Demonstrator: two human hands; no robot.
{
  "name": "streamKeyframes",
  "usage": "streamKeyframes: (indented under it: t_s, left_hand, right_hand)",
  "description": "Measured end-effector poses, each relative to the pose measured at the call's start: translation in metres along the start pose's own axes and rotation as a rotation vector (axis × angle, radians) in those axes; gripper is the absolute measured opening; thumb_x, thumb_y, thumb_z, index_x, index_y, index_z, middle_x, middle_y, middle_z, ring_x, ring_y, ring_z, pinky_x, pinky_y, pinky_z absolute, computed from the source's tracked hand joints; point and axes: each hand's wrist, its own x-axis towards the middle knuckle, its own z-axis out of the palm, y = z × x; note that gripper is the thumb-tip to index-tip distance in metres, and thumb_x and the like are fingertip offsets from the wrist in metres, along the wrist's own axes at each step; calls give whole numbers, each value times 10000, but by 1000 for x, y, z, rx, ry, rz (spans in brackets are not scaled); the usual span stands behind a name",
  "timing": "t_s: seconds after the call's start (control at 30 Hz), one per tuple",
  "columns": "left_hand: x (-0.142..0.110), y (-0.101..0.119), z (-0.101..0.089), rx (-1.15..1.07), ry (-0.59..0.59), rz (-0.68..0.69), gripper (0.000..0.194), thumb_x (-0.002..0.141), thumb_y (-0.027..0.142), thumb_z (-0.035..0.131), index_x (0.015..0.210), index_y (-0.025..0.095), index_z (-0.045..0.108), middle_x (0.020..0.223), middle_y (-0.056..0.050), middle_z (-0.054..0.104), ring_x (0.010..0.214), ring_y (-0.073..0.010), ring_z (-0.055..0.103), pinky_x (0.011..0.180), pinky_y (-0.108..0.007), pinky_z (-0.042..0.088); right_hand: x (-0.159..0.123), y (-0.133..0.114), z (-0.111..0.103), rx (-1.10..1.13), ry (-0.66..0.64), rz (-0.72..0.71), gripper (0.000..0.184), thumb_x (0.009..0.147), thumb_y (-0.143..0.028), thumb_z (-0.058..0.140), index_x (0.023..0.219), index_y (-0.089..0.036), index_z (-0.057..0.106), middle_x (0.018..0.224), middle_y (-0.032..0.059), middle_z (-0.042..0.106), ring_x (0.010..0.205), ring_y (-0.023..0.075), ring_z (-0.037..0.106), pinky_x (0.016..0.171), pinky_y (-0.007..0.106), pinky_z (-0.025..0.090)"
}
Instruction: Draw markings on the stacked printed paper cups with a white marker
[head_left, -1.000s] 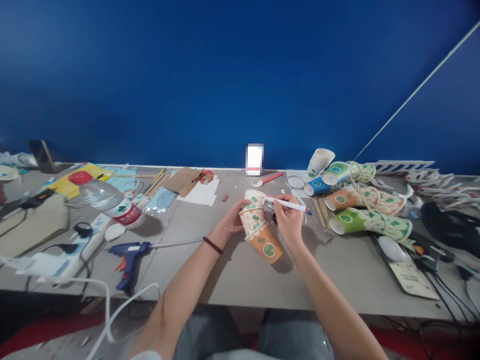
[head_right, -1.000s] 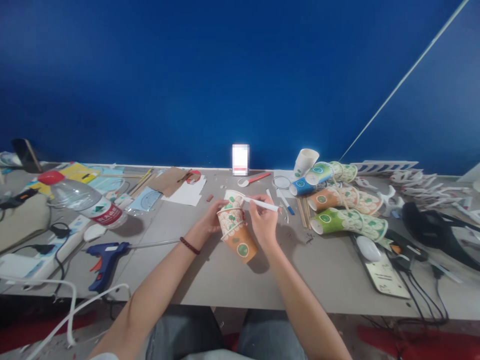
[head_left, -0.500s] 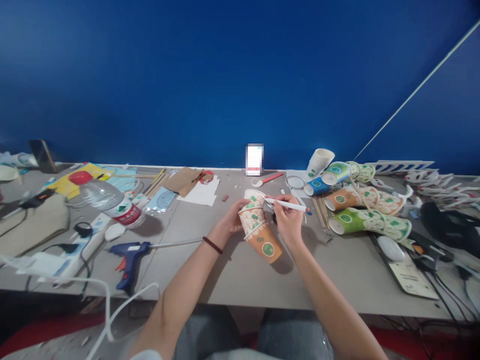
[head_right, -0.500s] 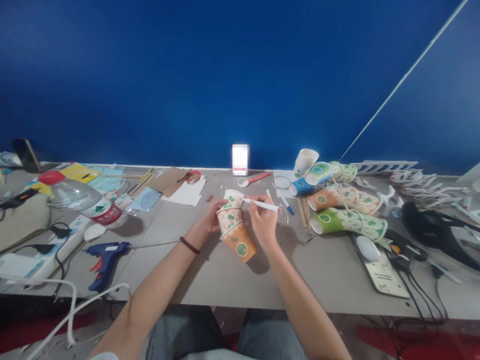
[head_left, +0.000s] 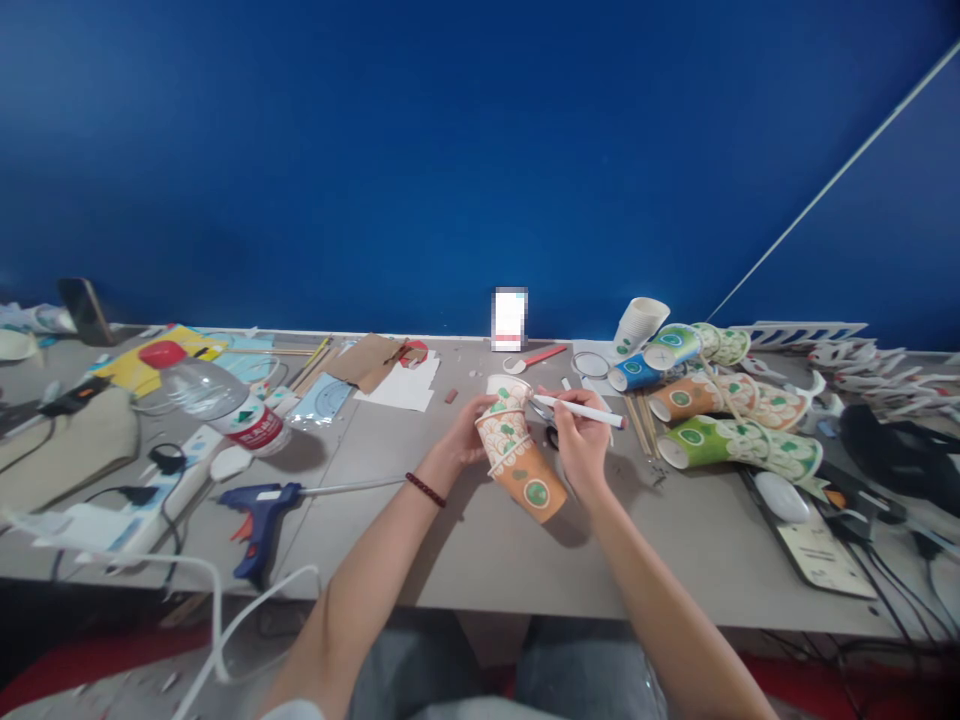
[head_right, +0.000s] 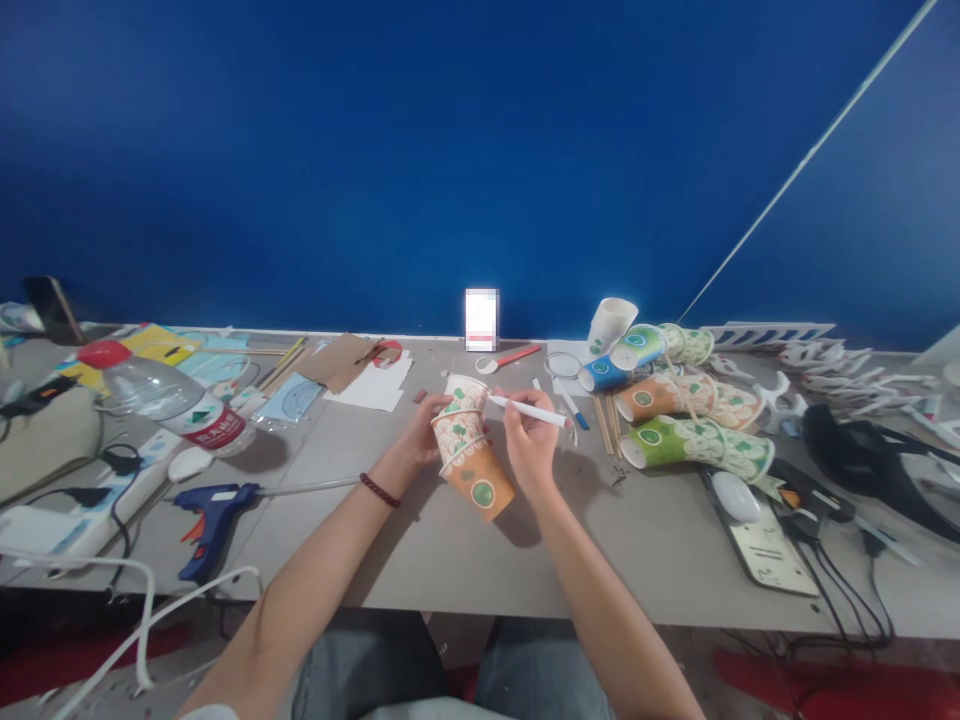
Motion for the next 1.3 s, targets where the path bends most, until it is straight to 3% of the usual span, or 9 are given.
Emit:
streamKeyframes:
  t_s: [0.17,0.37,0.57,0.8,0.97,1.17,1.3]
  left_hand:
    - [0,1,2,-31,17,52,347,805,338,541,965,62,677,813,-134,739,746,-240,704,867,-397,522]
    - [3,3,3,5,111,103,380,825,354,530,996,51,684,793,-139,738,720,-241,703,745,-335,524]
    - [4,2,8,14,88,132,384,820,318,546,1066,56,680,861,-135,751,814,-251,716,828,-337,516]
    - [2,0,13,16,76,76,410,845,333,486,1073,51,677,853,-149,747,832,-280,716,837,-376,520]
    - [2,-2,15,37,114,61,387,863,335,496,1066,61,679,833,-137,745,763,-252,708,800,-352,524]
    - [3,-3,13,59,102,50,390,876,382,523,1024,61,689,838,-152,742,756,-257,708,777,-353,525]
    - [4,-6,10,85,119,62,287,867,316,605,998,76,692,819,-116,739,708,-206,692,770,-310,519]
  right_hand:
    - [1,0,-1,26,10,18,202,855,-388,676,876,-231,551,890,30,720,1022,264,721,894,394,542]
    - [1,-1,2,63,13,67,289,819,-459,718,894,-232,556,924,53,741,1008,266,723,886,410,559]
    - [2,0,3,40,26,51,314,806,-489,729,886,-230,571,929,65,748,973,263,726,859,415,574]
    - [0,1,2,29,-7,60,261,840,-446,705,916,-230,579,992,76,741,1075,276,694,861,411,574]
    - [0,1,1,-43,-31,53,245,855,-433,690,929,-220,596,1019,81,731,1083,271,684,912,417,553]
    - [-1,0,1,-54,-25,53,241,847,-429,694,910,-219,594,984,82,726,1039,271,695,814,388,585]
    - [-2,-1,2,-62,-30,64,242,849,-432,686,920,-220,591,985,76,717,1070,277,689,790,374,591]
